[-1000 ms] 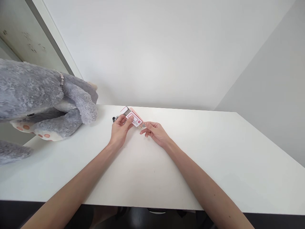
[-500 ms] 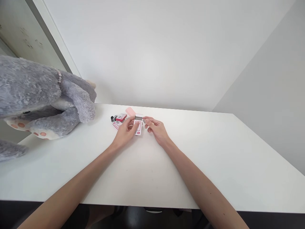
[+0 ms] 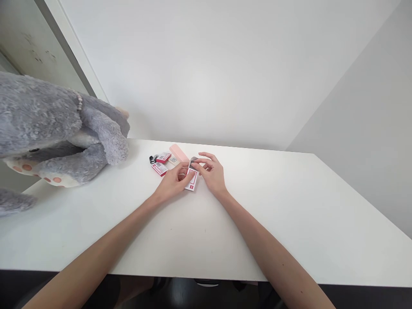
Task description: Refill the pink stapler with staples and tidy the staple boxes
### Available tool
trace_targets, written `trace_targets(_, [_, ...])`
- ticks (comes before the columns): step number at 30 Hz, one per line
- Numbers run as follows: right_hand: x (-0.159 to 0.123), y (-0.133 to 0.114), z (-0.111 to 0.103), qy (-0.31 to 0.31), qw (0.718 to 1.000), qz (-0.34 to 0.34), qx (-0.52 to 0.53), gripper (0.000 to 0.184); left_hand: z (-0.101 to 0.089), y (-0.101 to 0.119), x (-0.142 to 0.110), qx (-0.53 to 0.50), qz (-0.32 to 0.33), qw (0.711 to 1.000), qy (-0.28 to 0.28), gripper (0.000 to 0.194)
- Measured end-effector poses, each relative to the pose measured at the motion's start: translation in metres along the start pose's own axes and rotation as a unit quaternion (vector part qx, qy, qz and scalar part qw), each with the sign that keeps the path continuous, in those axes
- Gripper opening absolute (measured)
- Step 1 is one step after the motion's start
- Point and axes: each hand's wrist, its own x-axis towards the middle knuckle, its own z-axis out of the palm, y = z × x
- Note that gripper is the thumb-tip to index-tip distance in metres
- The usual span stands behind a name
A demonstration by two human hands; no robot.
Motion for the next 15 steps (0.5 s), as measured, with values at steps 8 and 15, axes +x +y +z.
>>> trace_targets(8, [0.0017, 0.0025, -0.0018, -0.010, 0.993, 0.052, 0.103, 0.040, -0.0034, 0.0032, 0.0017, -0.066, -0.031, 0.997, -0.023, 0.050])
trace_targets(15, [0.0033, 0.0091, -0.0042, -0.045, 0.986, 0.079, 0.138, 0.038, -0.0019, 0.0031, 0.0013, -0.033, -0.015, 0.999, -0.024, 0.057])
